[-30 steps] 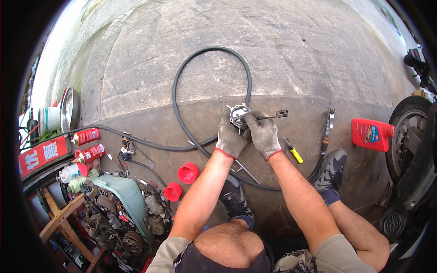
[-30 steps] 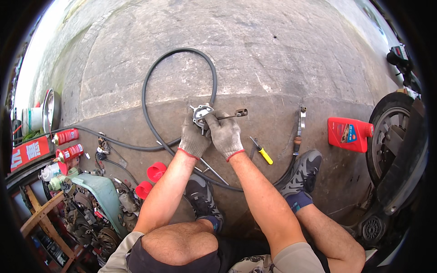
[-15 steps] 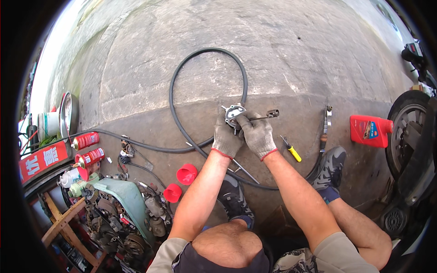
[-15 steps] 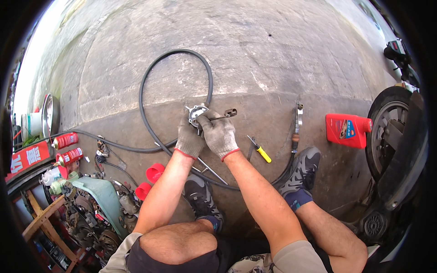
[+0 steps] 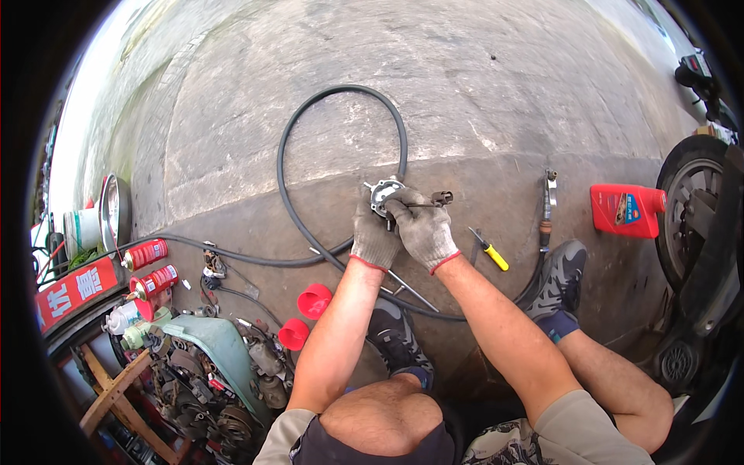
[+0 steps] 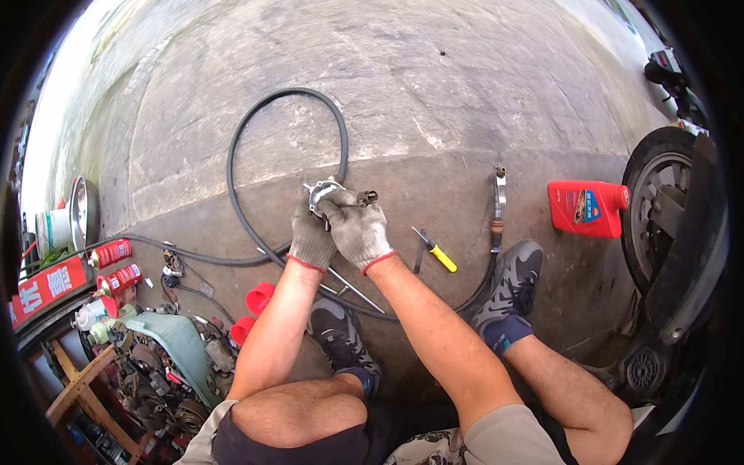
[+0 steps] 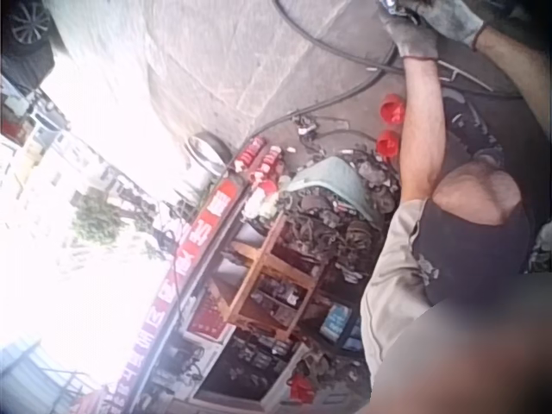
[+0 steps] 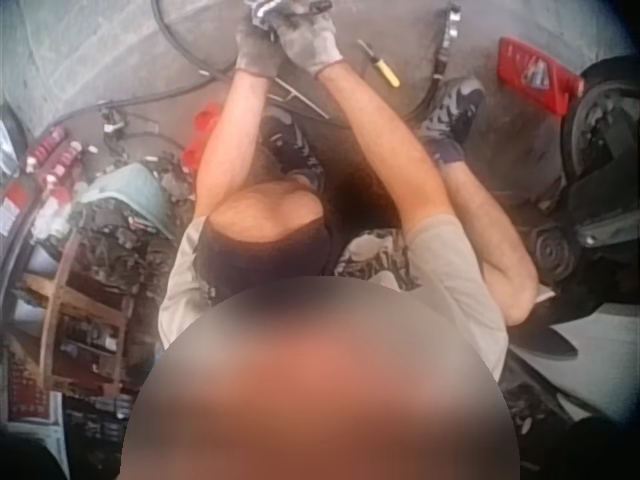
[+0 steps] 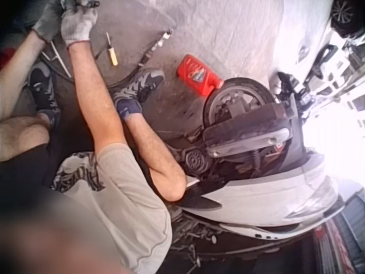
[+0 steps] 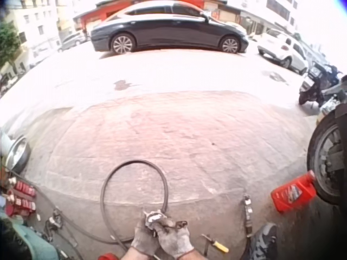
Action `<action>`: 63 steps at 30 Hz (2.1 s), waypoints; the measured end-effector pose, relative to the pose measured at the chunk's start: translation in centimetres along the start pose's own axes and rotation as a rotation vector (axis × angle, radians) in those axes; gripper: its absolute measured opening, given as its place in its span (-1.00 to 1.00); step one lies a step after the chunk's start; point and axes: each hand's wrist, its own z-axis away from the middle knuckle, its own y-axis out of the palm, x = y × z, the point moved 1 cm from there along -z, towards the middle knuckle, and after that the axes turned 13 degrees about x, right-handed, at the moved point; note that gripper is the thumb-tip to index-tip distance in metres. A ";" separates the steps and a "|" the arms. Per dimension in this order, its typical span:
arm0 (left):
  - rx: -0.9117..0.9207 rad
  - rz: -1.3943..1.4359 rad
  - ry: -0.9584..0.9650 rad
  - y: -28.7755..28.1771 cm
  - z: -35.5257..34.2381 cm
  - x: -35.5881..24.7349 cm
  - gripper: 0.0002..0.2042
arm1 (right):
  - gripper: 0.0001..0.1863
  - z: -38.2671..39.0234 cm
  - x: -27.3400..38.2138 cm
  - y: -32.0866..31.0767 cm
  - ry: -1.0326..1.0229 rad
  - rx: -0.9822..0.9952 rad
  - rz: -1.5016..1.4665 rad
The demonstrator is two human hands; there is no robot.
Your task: Cleaning and inspecting a small engine carburetor part using a thin wire tool.
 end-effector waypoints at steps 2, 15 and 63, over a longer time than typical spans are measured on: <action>-0.005 -0.056 0.020 -0.1 -0.1 0.2 -0.51 | -0.78 0.5 0.0 0.2 0.030 -0.002 -0.024; -0.116 -0.149 0.027 0.2 -0.1 0.2 -0.43 | -0.82 0.0 0.0 0.1 -0.180 -0.096 0.174; -0.198 -0.119 -0.002 1.3 -0.5 1.0 -0.56 | -0.83 0.3 -2.3 -2.4 0.313 0.039 -0.375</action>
